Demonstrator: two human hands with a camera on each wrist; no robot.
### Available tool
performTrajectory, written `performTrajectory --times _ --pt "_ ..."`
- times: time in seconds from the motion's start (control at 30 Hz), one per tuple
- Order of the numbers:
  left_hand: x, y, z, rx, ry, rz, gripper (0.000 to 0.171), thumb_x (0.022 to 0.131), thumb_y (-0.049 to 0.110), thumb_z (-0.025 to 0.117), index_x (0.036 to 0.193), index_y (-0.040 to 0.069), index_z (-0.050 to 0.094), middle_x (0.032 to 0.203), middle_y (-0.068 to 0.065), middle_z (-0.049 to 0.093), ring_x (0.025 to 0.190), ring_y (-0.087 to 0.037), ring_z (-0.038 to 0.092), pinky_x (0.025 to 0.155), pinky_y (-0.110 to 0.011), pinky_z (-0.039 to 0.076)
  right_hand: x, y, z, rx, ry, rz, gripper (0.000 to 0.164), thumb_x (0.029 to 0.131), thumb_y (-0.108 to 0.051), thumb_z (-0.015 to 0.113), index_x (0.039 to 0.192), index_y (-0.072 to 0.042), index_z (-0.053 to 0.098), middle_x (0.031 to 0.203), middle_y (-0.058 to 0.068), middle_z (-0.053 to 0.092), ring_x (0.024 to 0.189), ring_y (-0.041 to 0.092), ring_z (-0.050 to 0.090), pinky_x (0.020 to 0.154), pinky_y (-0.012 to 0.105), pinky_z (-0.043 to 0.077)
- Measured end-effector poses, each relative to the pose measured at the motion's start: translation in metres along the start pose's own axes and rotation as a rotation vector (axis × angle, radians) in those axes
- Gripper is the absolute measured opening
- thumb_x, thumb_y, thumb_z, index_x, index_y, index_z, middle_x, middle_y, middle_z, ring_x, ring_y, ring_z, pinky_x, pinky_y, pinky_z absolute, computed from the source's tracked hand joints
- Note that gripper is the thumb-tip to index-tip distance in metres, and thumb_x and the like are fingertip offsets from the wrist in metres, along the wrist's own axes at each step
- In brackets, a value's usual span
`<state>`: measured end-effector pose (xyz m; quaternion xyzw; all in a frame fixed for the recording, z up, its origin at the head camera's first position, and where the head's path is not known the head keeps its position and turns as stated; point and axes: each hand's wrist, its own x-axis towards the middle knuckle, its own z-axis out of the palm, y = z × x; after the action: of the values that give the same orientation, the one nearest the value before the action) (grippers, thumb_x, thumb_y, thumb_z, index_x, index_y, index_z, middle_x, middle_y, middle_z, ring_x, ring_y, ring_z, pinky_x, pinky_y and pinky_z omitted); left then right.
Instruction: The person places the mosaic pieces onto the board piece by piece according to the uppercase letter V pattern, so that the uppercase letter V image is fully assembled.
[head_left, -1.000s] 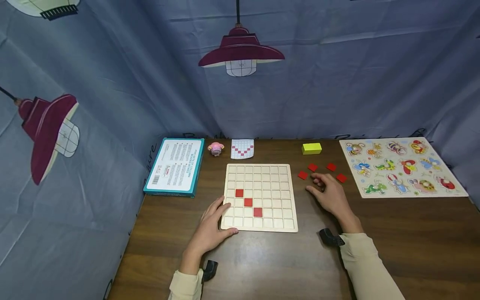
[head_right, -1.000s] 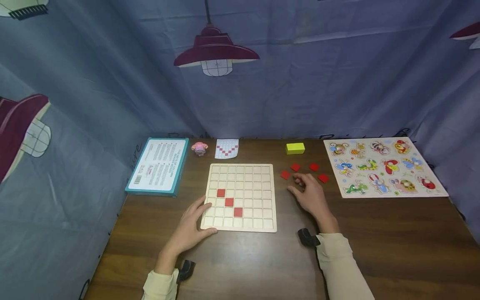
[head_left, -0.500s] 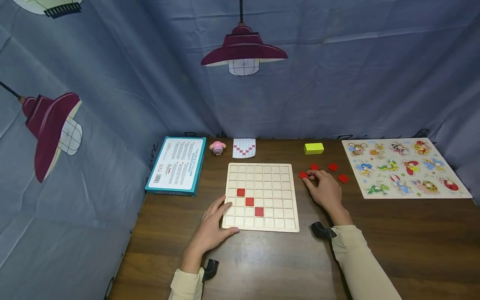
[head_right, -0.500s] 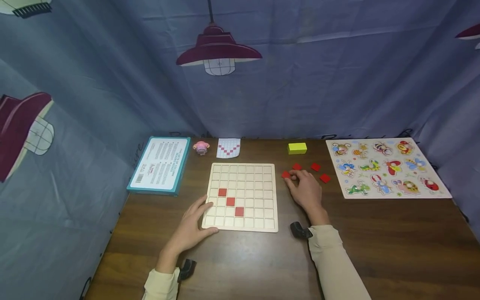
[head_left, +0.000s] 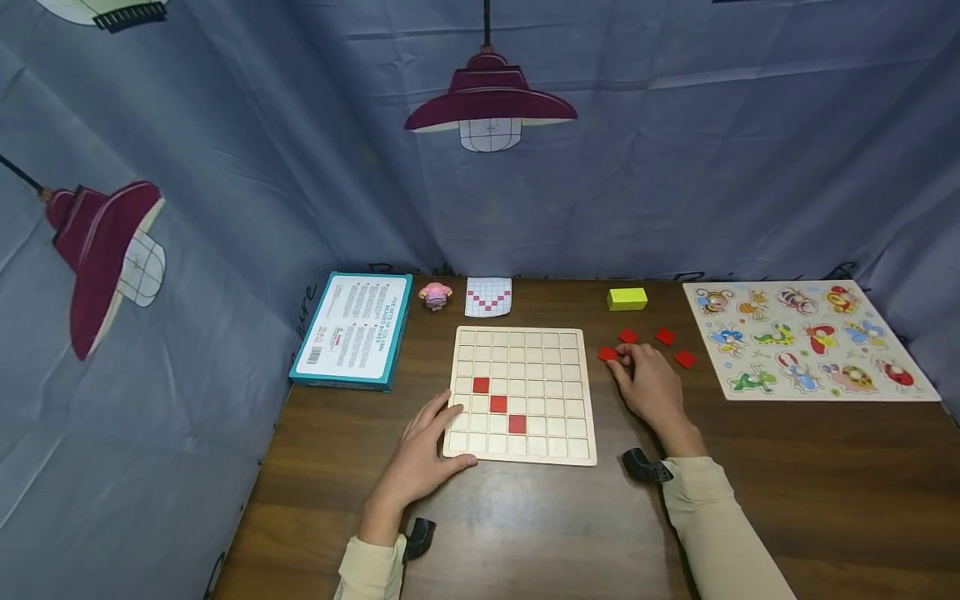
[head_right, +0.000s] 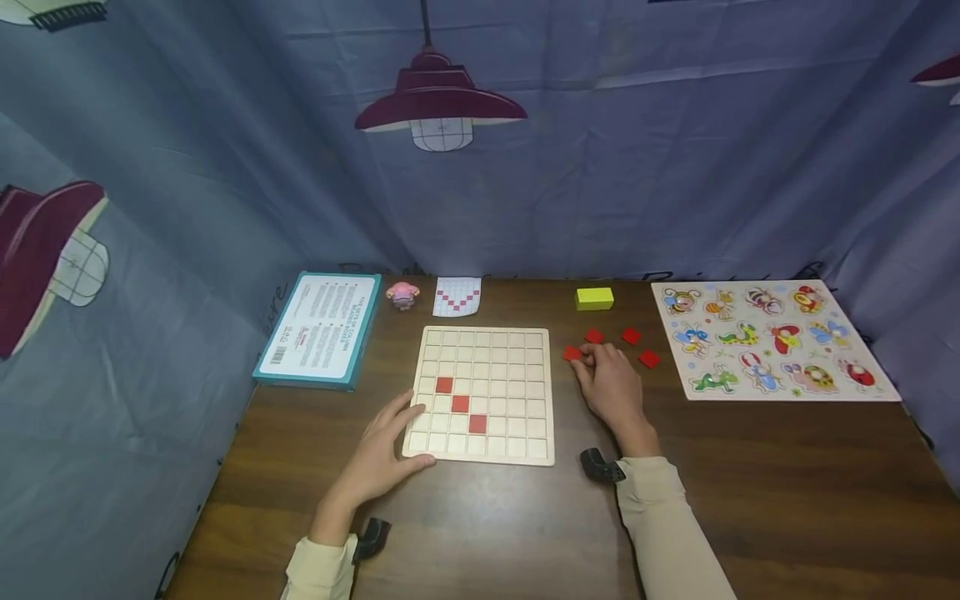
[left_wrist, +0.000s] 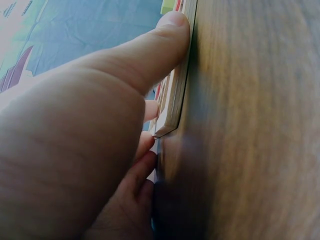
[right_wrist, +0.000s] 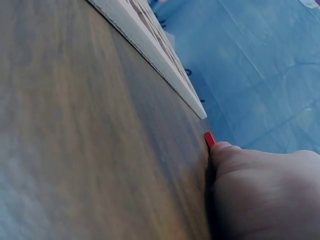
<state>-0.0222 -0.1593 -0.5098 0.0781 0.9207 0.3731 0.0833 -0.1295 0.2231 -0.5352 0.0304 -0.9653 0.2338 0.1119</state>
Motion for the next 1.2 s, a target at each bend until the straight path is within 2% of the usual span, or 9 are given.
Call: performTrajectory --times 0.4,0.87,1.03,1.2 --pt "0.0 0.002 -0.001 -0.008 0.0 0.002 0.083 0.08 0.043 0.086 0.15 0.018 0.051 0.168 -0.005 0.03 0.155 -0.035 0.025 0.119 -0.067 0.027 -0.008 0.0 0.003 0.057 0.042 -0.034 0.027 0.096 -0.022 0.072 0.112 -0.002 0.067 0.09 0.011 0.059 0.086 0.028 0.056 0.071 0.043 0.044" --pt "-0.002 0.0 0.002 -0.002 -0.002 -0.004 0.083 0.08 0.046 0.086 0.151 0.02 0.05 0.168 -0.004 0.029 0.155 -0.035 0.026 0.117 -0.067 0.029 -0.021 -0.005 0.001 0.102 0.051 -0.055 0.026 0.093 -0.017 0.074 0.11 0.001 0.067 0.089 0.012 0.059 0.083 0.026 0.053 0.072 0.041 0.042" --pt "0.0 0.001 0.001 -0.011 0.001 -0.002 0.083 0.08 0.045 0.086 0.151 0.02 0.05 0.168 -0.005 0.03 0.155 -0.036 0.026 0.117 -0.068 0.028 -0.025 -0.008 -0.001 0.118 0.044 -0.055 0.025 0.094 -0.015 0.074 0.111 0.002 0.067 0.089 0.012 0.059 0.084 0.026 0.052 0.073 0.04 0.041" --pt "0.001 0.001 0.0 -0.007 0.003 0.001 0.083 0.08 0.045 0.086 0.15 0.02 0.051 0.168 -0.004 0.03 0.155 -0.035 0.026 0.117 -0.067 0.028 -0.03 -0.018 -0.005 0.152 0.003 -0.05 0.025 0.095 -0.015 0.072 0.113 0.002 0.066 0.091 0.011 0.058 0.085 0.025 0.051 0.074 0.039 0.041"
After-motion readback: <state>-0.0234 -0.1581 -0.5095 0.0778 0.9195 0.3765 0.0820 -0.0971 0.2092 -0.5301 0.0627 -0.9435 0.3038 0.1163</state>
